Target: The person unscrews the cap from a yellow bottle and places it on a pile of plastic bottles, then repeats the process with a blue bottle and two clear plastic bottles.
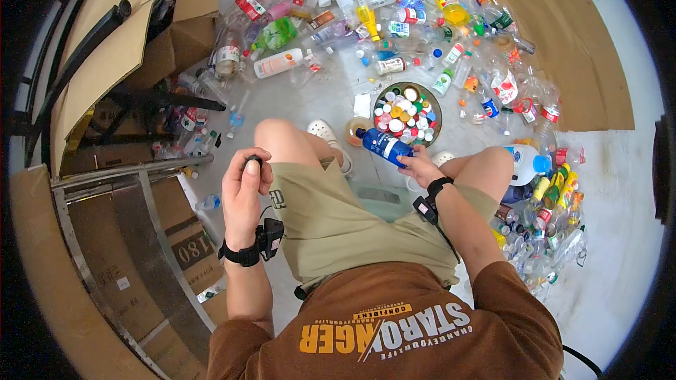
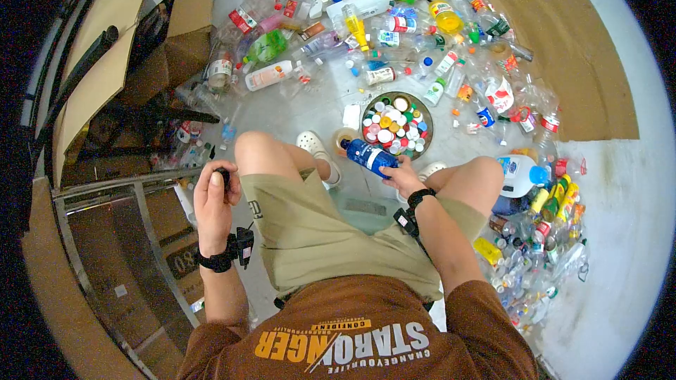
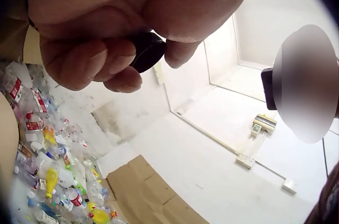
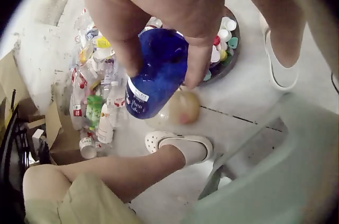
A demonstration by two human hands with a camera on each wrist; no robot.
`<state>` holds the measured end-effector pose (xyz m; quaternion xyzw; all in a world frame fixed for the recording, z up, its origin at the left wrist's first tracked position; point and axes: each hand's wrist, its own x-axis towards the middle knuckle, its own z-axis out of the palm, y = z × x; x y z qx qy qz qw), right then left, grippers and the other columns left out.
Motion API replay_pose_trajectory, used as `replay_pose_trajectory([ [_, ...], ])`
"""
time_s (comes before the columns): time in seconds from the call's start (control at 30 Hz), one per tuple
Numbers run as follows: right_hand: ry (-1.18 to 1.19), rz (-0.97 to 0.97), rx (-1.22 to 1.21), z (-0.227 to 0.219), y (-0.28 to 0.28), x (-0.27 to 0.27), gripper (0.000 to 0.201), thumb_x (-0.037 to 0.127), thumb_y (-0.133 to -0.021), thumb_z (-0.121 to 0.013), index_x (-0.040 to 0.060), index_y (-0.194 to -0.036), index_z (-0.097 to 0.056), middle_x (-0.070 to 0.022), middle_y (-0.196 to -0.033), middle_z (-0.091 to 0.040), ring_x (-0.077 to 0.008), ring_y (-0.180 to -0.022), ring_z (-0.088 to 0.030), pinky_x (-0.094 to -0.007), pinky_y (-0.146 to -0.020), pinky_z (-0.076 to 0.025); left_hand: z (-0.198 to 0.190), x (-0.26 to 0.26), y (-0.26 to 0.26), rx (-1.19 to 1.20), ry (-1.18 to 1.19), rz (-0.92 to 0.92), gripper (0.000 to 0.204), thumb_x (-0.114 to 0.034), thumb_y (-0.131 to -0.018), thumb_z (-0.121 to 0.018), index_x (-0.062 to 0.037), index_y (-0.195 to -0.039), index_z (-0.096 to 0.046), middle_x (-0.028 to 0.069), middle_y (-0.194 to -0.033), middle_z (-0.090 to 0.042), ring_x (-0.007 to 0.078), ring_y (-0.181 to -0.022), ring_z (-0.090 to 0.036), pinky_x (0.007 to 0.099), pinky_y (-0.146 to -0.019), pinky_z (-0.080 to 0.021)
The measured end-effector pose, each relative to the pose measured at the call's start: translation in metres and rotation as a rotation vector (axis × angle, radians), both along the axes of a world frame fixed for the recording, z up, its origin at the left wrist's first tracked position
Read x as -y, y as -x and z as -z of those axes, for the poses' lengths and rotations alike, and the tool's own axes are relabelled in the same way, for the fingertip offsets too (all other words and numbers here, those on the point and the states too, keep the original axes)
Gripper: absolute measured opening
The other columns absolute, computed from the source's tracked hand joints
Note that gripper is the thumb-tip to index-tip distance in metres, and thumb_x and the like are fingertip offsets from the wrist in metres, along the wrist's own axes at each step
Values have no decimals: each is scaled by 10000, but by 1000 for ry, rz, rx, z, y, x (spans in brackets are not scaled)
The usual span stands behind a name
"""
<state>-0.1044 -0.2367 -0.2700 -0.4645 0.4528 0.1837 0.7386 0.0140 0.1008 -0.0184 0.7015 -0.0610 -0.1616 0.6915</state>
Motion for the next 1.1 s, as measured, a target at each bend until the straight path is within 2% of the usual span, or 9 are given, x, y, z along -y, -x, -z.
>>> replay_pose_trajectory([
  [0.2, 252, -93, -12, -4, -15, -15, 778, 111, -768, -753, 62, -1338, -226, -158, -1249, -420, -263, -1062, -545, -387, -778, -553, -2, -6, 0, -13, -10, -35, 311, -334, -971, -501, -36, -1022, -572, -19, -718, -478, 58, -643, -393, 206, -551, -300],
  [0.3, 378, -148, 38, -9, -22, -21, 841, 230, -681, -822, 26, -1311, -304, -198, -1195, -485, -296, -1098, -532, -406, -842, -513, -1, -10, 0, -18, -2, -43, 307, -331, -972, -499, -37, -1019, -573, -19, -716, -474, 60, -643, -396, 206, -555, -302],
  [0.37, 626, -253, 90, 18, -22, -22, 847, 297, -653, -829, 17, -1285, -340, -225, -1181, -499, -331, -1098, -528, -420, -873, -483, -4, -10, 0, -17, -1, -45, 305, -330, -973, -498, -37, -1016, -572, -19, -713, -471, 61, -643, -395, 206, -557, -303],
  [0.43, 799, -333, 101, 16, -28, -28, 851, 367, -617, -829, 12, -1246, -377, -258, -1172, -499, -388, -1073, -517, -435, -920, -428, -4, -13, 0, -7, 3, -48, 303, -327, -974, -495, -37, -1013, -570, -19, -711, -469, 63, -641, -394, 207, -556, -301],
  [0.53, 960, -367, 138, 3, -32, -37, 815, 347, -625, -825, 16, -1226, -386, -245, -1140, -504, -379, -1070, -499, -432, -923, -425, -4, -17, 0, 3, 9, -54, 301, -325, -975, -494, -35, -1010, -566, -18, -708, -467, 64, -638, -391, 210, -554, -297],
  [0.63, 1006, -364, 198, -2, -34, -41, 800, 341, -627, -822, 20, -1218, -389, -236, -1112, -504, -372, -1075, -481, -427, -935, -412, -2, -23, 3, 22, -2, -53, 329, -345, -980, -480, -30, -1034, -554, -9, -710, -478, 66, -615, -394, 208, -537, -293],
  [0.83, 980, -406, 161, -12, -37, -44, 788, 321, -628, -823, 17, -1210, -387, -246, -1104, -501, -375, -1075, -481, -429, -934, -413, -2, -30, 7, 26, -4, -59, 331, -342, -985, -471, -27, -1051, -550, -4, -723, -489, 66, -612, -400, 206, -536, -294],
  [1.1, 960, -338, 197, -13, -34, -44, 769, 304, -635, -821, 15, -1201, -388, -250, -1121, -495, -373, -1071, -495, -425, -927, -419, -6, -28, 10, 38, -3, -51, 341, -356, -979, -480, -30, -1051, -551, -9, -732, -491, 61, -611, -394, 205, -535, -284],
])
